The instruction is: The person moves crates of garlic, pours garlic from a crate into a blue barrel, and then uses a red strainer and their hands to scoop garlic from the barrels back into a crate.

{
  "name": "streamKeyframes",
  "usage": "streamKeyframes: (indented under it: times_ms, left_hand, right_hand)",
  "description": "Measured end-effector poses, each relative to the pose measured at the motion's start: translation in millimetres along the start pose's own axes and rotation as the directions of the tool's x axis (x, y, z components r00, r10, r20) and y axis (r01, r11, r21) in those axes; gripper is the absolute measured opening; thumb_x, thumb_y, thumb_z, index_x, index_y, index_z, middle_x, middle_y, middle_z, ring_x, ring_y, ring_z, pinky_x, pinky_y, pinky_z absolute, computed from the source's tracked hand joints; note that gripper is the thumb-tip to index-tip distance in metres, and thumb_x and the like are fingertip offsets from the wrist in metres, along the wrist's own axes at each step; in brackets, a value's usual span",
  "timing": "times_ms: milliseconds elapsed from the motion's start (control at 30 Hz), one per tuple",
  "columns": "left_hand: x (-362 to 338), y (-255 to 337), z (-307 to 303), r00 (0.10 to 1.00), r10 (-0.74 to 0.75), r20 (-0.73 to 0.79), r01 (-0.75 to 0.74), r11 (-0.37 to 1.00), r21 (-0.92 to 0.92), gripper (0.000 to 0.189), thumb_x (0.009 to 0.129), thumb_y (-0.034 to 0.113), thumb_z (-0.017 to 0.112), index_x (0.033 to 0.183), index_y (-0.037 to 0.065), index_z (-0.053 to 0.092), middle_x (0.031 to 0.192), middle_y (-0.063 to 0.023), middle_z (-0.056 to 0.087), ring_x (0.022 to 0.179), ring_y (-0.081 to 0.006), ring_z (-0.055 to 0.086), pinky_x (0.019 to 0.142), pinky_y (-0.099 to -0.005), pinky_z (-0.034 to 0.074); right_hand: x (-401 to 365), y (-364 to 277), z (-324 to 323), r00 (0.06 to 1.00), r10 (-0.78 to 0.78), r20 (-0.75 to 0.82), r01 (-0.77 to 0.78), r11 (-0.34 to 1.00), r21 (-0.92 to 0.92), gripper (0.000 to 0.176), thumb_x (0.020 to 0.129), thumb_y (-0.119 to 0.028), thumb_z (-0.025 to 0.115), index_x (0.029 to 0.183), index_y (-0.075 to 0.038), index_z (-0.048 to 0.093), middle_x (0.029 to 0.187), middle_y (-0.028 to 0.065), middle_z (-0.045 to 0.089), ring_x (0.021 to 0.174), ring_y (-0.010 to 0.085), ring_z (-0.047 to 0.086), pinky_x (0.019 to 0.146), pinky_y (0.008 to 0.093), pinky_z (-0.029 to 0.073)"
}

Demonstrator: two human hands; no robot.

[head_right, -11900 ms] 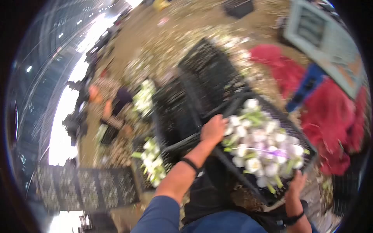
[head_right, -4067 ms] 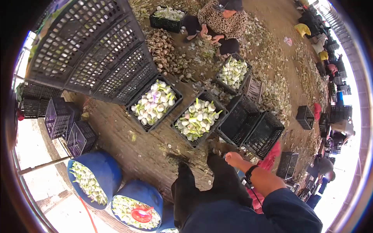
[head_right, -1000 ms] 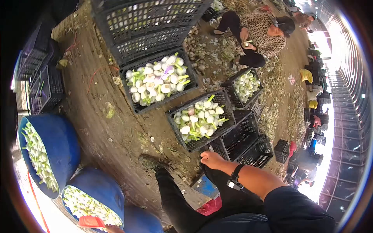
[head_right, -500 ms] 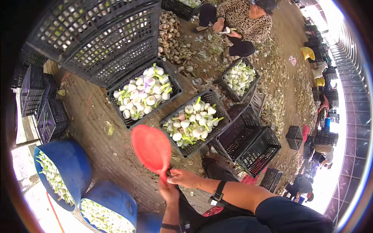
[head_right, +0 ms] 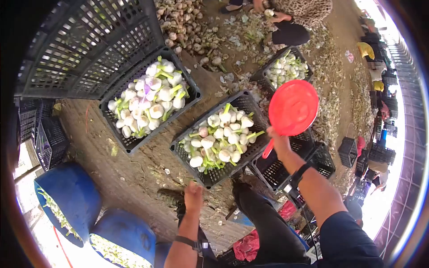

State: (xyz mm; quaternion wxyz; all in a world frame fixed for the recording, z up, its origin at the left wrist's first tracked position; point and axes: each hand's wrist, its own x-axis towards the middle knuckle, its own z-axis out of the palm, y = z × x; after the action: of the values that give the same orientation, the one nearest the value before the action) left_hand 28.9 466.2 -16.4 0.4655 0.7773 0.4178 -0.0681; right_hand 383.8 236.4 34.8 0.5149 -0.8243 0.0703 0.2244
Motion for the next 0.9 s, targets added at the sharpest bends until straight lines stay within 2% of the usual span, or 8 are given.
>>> streamKeyframes:
  times_ms: [67,133,233,433,567,633,767,900]
  left_hand:
    - [25.0,-35.9,21.4,0.988,-0.152,0.041,0.151,0.988,0.034,0.036,0.092,0.023,0.060,0.118,0.000,0.054,0.094,-0.0090,0.063,0.088,-0.0241,0.061,0.076,-0.0385,0.047]
    - [52.6,-40.3,31.6,0.933,-0.335,0.130,0.359,0.894,-0.270,0.050,0.092,0.033,0.058,0.124,-0.005,0.050,0.108,-0.0220,0.058,0.090,-0.0352,0.060,0.078,-0.0470,0.047]
    - [68.1,-39.3,43.3,0.828,-0.490,0.271,0.552,0.799,-0.240,0.048,0.091,0.031,0.059,0.124,-0.004,0.053,0.108,-0.0218,0.058,0.089,-0.0353,0.060,0.076,-0.0486,0.046]
    - [62.0,-46.9,69.9,0.911,-0.379,-0.161,0.312,0.891,-0.331,0.038,0.091,0.029,0.059,0.109,-0.005,0.061,0.102,-0.0213,0.057,0.085,-0.0351,0.059,0.074,-0.0444,0.046]
    - [54.9,-67.4,47.0,0.883,-0.460,-0.098,0.393,0.836,-0.383,0.039,0.091,0.028,0.060,0.111,-0.006,0.058,0.102,-0.0210,0.057,0.086,-0.0344,0.059,0.075,-0.0440,0.046]
    - [40.3,-41.3,21.6,0.781,-0.609,-0.136,0.359,0.617,-0.700,0.042,0.090,0.026,0.061,0.116,-0.006,0.054,0.100,-0.0203,0.058,0.091,-0.0335,0.058,0.078,-0.0437,0.046]
    - [-9.0,-74.1,7.3,0.861,-0.437,-0.260,0.322,0.865,-0.386,0.028,0.088,0.025,0.061,0.083,-0.002,0.054,0.083,-0.0178,0.055,0.083,-0.0367,0.054,0.077,-0.0452,0.043]
    - [-69.7,-45.6,-45.1,0.822,-0.517,-0.238,0.323,0.768,-0.554,0.028,0.085,0.027,0.062,0.086,-0.001,0.062,0.088,-0.0248,0.055,0.088,-0.0428,0.055,0.077,-0.0479,0.044]
  right_hand:
    - [40.9,-1.4,16.0,0.976,-0.080,-0.201,0.068,0.996,-0.066,0.023,0.087,-0.022,0.062,0.104,-0.007,0.063,0.089,0.0015,0.062,0.083,0.0144,0.055,0.076,0.0298,0.044]
    - [81.9,24.7,24.0,0.986,-0.015,-0.167,0.001,0.996,-0.085,0.024,0.087,-0.022,0.062,0.104,-0.006,0.063,0.089,0.0016,0.062,0.084,0.0144,0.055,0.076,0.0300,0.044]
    - [123.6,69.9,27.2,0.988,0.131,-0.080,-0.138,0.986,-0.089,0.026,0.086,-0.023,0.061,0.104,-0.004,0.062,0.089,0.0030,0.063,0.084,0.0151,0.056,0.077,0.0302,0.045]
    - [114.8,46.8,36.1,0.977,0.210,-0.019,-0.209,0.977,0.041,0.024,0.085,-0.021,0.057,0.098,-0.001,0.062,0.085,0.0082,0.066,0.074,0.0202,0.061,0.073,0.0336,0.047]
    - [74.1,5.5,40.7,0.967,0.241,0.080,-0.244,0.969,0.029,0.022,0.084,-0.017,0.056,0.098,-0.001,0.061,0.085,0.0086,0.067,0.073,0.0200,0.061,0.070,0.0317,0.049]
    - [50.7,-17.7,38.1,0.958,0.264,0.109,-0.272,0.960,0.067,0.022,0.083,-0.016,0.057,0.099,0.000,0.060,0.088,0.0104,0.067,0.073,0.0200,0.062,0.069,0.0311,0.050]
    - [14.1,-57.5,36.9,0.918,0.350,0.186,-0.381,0.909,0.168,0.031,0.082,-0.017,0.060,0.107,0.002,0.057,0.101,0.0141,0.066,0.077,0.0216,0.062,0.070,0.0341,0.052]
    - [-25.2,-95.5,34.4,0.893,0.287,0.346,-0.345,0.931,0.118,0.031,0.085,-0.018,0.053,0.109,0.001,0.057,0.096,0.0105,0.066,0.075,0.0187,0.061,0.064,0.0316,0.051]
